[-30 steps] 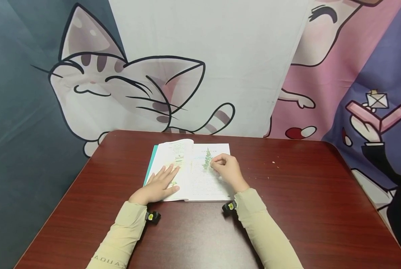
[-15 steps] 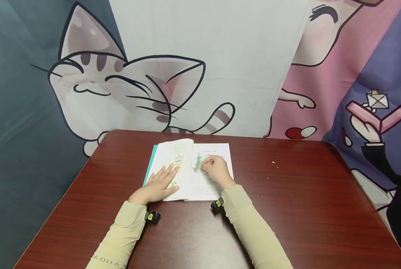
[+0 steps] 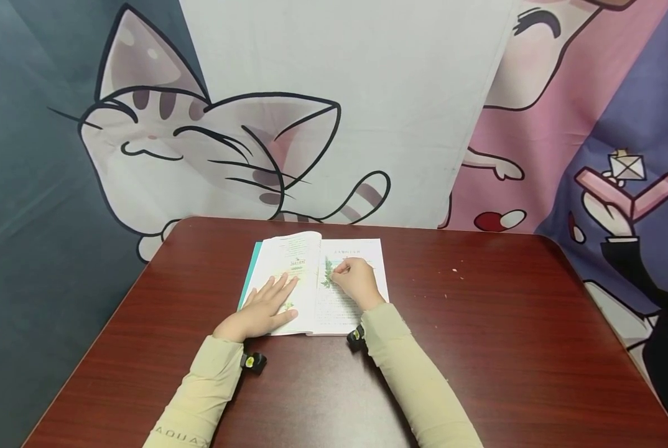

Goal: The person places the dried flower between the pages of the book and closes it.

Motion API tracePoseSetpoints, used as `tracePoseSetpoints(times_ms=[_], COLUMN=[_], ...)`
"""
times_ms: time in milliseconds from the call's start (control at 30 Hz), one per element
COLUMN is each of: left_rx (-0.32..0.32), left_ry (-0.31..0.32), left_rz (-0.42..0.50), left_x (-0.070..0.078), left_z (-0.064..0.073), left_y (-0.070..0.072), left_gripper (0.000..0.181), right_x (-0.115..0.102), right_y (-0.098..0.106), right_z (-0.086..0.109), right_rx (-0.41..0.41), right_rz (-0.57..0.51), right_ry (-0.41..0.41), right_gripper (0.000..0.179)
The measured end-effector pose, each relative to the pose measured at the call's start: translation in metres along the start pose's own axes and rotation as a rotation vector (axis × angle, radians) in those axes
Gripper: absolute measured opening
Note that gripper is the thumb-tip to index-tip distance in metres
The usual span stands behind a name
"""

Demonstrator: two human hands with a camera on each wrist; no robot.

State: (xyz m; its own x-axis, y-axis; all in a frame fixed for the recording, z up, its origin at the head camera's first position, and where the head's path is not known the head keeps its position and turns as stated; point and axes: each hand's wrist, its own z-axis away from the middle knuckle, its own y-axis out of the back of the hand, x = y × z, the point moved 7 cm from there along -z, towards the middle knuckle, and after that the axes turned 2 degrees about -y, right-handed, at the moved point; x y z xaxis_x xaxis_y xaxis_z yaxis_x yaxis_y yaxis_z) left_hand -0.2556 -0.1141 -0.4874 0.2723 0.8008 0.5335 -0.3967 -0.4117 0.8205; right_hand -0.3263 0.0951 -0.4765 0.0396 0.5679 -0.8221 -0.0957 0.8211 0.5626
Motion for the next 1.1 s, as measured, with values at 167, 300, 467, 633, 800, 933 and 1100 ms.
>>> tracePoseSetpoints(times_ms=[167,300,467,633,800,933,1100], left_rx=[0.007,0.010,0.011,0.013,0.014,0.030,0.051], left_ry=[0.000,0.001,-0.006,-0.005,-0.006,-0.023,-0.038], left_rz=[0.000,0.003,0.014,0.016,0.010,0.006,0.002], left_x=[-0.002,-0.005,-0.003,0.000,0.001,0.004,0.006], left_z=[-0.002,-0.003,-0.002,0.001,0.002,0.002,0.003], left_y=[-0.001,-0.003,-0.003,0.000,0.001,0.003,0.005], left_gripper=[0.075,0.075,0.075,0.074,0.074,0.073,0.073], right_x=[-0.003,-0.004,-0.005,-0.010,-0.018,-0.026,-0.034], right_y=[0.000,0.003,0.010,0.019,0.016,0.005,-0.014], right_z=[0.003,0.007,0.012,0.019,0.032,0.045,0.061], right_rx=[-0.015,-0.028,-0.002,0.060,0.009,-0.061,-0.161], right_rz=[0.006,0.009,0.021,0.050,0.092,0.161,0.244], right_ry=[0.011,-0.002,-0.013,0.034,0.099,0.171,0.279], right_gripper=[0.012,0.024,0.036,0.027,0.020,0.025,0.045])
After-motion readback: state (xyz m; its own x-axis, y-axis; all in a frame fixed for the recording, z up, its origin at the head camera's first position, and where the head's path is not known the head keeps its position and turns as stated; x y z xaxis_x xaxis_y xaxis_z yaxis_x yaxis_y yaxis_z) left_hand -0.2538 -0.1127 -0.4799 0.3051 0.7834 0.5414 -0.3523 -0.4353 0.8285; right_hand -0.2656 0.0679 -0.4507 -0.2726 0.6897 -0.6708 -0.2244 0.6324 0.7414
